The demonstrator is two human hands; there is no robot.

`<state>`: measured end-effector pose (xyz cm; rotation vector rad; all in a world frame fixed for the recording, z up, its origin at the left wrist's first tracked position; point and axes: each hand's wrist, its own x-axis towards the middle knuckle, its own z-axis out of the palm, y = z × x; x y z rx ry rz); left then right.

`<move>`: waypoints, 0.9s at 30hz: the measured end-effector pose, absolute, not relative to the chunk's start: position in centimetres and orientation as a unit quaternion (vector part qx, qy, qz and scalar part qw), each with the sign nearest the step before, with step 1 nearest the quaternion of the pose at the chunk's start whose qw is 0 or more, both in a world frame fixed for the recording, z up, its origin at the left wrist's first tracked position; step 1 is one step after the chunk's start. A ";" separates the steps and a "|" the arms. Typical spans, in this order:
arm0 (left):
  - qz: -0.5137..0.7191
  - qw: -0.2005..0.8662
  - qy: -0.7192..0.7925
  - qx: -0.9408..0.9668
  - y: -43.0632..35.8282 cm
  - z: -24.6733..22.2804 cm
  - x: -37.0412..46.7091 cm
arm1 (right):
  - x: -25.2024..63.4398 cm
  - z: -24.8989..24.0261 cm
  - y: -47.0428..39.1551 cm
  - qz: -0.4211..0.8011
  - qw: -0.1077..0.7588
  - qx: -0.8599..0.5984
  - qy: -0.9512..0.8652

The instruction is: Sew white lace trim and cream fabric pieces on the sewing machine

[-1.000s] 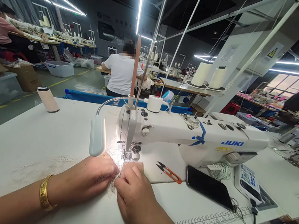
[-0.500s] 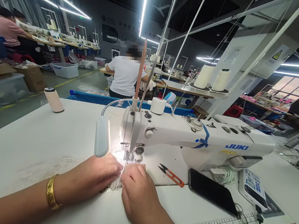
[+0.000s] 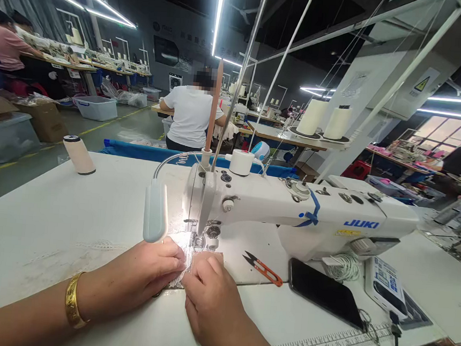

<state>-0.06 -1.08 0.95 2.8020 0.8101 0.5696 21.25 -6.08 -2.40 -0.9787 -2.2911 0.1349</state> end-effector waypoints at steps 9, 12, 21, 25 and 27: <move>0.208 0.071 0.278 0.935 -0.7 0.7 0.1 | 21.1 -2.6 -5.9 0.055 0.316 -0.391 -0.862; 0.223 0.056 0.277 0.933 -0.6 0.7 0.2 | 21.1 -2.8 -5.9 0.058 0.310 -0.401 -0.860; 0.229 0.068 0.257 0.937 -0.4 0.2 0.0 | 21.4 -2.5 -6.0 0.053 0.301 -0.397 -0.865; 0.218 0.055 0.256 0.940 -0.4 0.4 -0.1 | 21.5 -2.6 -6.1 0.052 0.303 -0.398 -0.864; 0.212 0.053 0.253 0.942 -0.4 0.4 -0.2 | 21.5 -2.6 -6.1 0.050 0.311 -0.393 -0.864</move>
